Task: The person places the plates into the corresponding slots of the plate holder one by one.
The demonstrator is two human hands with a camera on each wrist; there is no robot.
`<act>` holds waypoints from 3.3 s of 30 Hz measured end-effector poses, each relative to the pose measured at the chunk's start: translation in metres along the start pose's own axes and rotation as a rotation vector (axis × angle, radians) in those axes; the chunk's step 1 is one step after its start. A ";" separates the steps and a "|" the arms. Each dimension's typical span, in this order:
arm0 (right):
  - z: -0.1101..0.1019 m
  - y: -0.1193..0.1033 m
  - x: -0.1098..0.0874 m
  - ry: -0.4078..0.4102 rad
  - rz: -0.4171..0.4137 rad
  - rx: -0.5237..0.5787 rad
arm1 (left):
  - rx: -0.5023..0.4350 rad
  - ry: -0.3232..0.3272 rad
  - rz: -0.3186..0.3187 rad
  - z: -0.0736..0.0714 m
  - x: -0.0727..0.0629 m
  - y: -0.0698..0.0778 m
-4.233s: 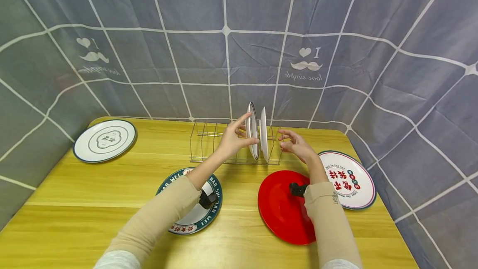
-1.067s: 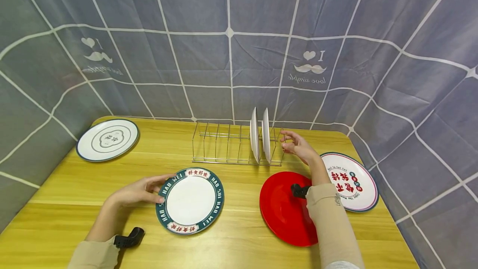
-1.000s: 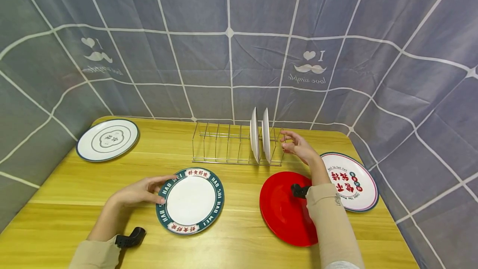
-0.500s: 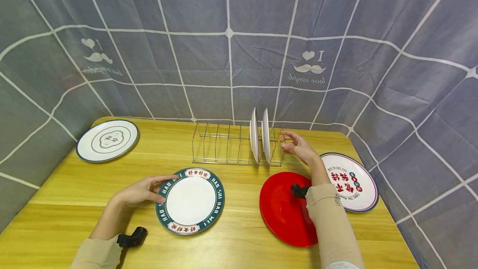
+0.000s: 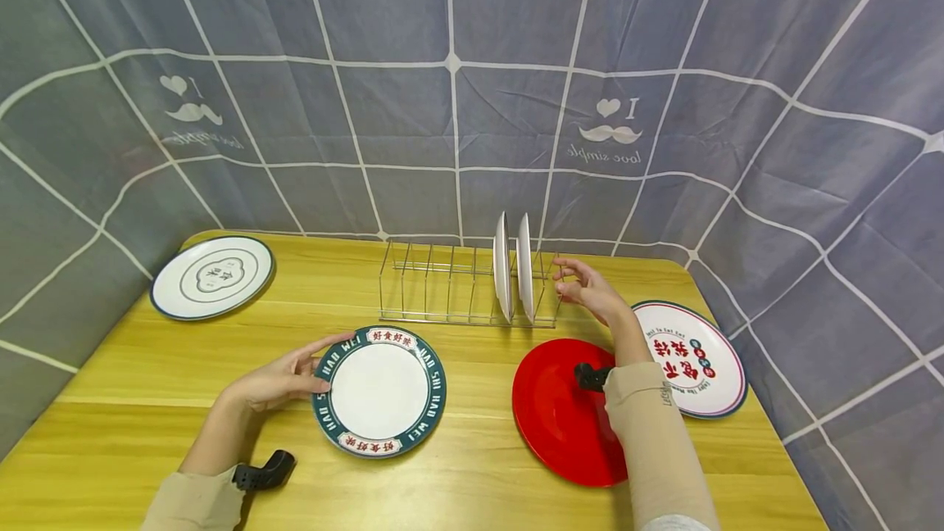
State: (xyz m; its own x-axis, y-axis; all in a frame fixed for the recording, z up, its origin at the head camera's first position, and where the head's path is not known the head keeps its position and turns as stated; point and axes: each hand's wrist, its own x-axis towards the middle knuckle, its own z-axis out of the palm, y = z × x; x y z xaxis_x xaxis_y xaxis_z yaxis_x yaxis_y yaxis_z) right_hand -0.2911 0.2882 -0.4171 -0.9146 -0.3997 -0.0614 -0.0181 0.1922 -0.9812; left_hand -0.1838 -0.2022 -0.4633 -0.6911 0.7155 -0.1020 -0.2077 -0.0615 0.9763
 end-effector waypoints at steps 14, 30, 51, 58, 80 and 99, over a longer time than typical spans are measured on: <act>0.000 0.001 0.001 0.001 -0.004 -0.017 | -0.069 0.059 0.165 0.013 0.008 0.013; 0.000 -0.001 0.001 0.002 0.004 -0.012 | 0.056 0.276 0.316 0.047 0.033 0.069; 0.001 -0.003 0.001 0.008 0.014 -0.021 | 0.249 0.600 0.515 0.080 0.115 0.088; 0.001 -0.003 -0.001 0.007 0.012 -0.025 | 0.376 0.634 0.516 0.090 0.135 0.096; 0.002 -0.001 -0.001 0.005 0.000 -0.026 | 0.471 0.606 0.402 0.100 0.173 0.108; 0.001 0.001 0.000 0.008 0.001 -0.017 | 0.575 0.572 0.380 0.106 0.197 0.089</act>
State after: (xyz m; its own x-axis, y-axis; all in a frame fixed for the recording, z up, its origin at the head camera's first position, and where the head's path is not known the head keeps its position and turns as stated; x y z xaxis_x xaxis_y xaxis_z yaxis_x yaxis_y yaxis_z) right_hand -0.2903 0.2876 -0.4179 -0.9180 -0.3919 -0.0610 -0.0238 0.2079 -0.9779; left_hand -0.2651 0.0072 -0.3766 -0.9137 0.2521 0.3186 0.3787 0.2447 0.8926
